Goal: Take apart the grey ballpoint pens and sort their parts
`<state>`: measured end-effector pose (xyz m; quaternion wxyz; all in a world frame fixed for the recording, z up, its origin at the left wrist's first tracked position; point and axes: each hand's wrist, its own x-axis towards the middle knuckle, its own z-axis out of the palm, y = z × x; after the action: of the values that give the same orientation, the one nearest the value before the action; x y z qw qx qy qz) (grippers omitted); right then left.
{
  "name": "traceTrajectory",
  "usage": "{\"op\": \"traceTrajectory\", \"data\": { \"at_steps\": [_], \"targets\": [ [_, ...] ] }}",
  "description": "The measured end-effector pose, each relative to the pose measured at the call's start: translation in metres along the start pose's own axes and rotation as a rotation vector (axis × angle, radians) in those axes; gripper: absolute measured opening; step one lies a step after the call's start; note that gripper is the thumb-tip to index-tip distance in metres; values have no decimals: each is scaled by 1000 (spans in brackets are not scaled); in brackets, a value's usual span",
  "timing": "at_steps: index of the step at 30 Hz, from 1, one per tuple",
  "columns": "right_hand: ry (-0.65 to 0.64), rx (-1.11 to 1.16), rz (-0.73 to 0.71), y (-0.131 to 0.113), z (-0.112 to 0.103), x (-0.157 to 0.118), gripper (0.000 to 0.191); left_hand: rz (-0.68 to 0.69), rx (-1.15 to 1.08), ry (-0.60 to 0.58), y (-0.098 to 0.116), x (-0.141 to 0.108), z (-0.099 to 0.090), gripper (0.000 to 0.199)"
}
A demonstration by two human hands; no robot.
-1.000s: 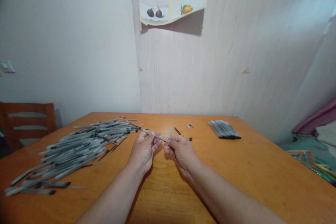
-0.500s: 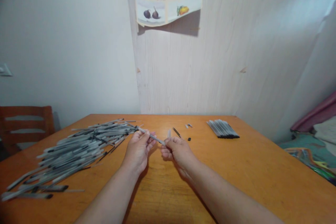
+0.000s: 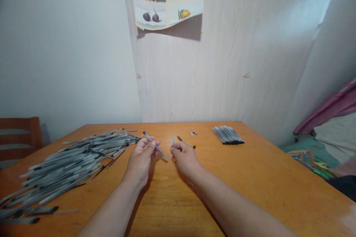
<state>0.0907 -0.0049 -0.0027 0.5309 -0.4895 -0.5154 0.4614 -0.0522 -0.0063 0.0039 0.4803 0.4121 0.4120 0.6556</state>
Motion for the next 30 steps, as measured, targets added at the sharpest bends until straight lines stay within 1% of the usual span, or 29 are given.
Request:
{"op": "traceTrajectory", "data": {
  "at_steps": [4,9,13,16,20,27,30],
  "targets": [
    [9,-37,-59,-12,-7,1,19,163,223,-67,-5,0,2,27],
    [-39,-44,-106,-24,-15,0,21,393,519,-203,-11,2,-3,24],
    [-49,-46,-131,-32,-20,0,19,489,696,-194,-15,2,-7,24],
    [-64,-41,-145,-36,-22,-2,18,515,784,-201,-16,1,-8,23],
    [-78,-64,-161,-38,-21,-4,20,516,884,-204,-15,-3,-7,22],
    [-76,-244,-193,-33,-20,-1,17,509,1019,-201,-10,-6,-6,23],
    [-56,-353,-267,-29,-22,2,14,512,1091,-186,-8,-8,-6,23]
  ]
}}
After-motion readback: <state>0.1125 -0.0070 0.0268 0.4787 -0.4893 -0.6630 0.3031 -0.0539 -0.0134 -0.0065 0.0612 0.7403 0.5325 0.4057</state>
